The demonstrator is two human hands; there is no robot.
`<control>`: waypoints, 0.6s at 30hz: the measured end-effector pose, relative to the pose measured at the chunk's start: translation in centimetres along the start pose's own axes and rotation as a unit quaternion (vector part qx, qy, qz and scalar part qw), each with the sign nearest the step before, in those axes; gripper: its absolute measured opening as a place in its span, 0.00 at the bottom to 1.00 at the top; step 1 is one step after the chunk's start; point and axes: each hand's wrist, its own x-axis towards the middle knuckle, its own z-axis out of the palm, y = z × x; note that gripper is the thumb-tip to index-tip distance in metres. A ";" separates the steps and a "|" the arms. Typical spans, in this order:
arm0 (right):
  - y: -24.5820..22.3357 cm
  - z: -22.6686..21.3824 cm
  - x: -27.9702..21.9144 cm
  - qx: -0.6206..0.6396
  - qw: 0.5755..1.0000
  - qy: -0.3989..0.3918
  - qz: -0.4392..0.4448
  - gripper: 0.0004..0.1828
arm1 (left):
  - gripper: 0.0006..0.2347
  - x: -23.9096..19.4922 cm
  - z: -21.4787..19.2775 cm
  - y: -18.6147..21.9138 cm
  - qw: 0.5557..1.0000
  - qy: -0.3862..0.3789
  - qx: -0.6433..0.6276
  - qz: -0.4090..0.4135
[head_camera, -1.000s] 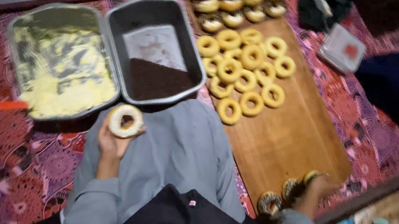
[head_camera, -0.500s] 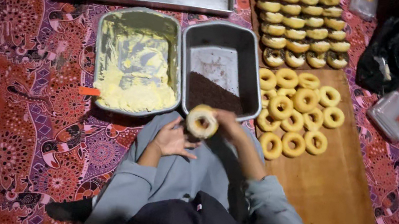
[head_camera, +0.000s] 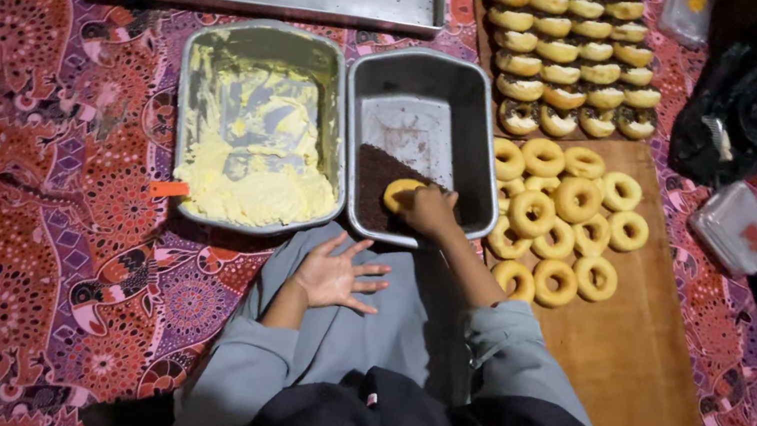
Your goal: The person sits on a patterned floor mat and decorates donuts by hand. They dip each donut into a yellow cream, then into a dark crumb topping, and place the finished donuts on a wooden board.
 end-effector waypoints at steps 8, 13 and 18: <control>10.7 -3.2 -10.2 0.875 0.475 -0.009 0.096 0.21 | 0.25 -0.5 -0.6 0.3 0.999 0.000 0.040 0.030; 20.3 -2.4 -24.9 0.917 0.313 0.198 0.152 0.24 | 0.27 -1.4 -0.2 -0.8 0.989 0.024 0.083 0.118; 30.4 -3.6 -39.7 0.841 0.402 0.361 -0.031 0.16 | 0.27 -1.7 0.8 -1.9 0.972 0.038 0.117 0.202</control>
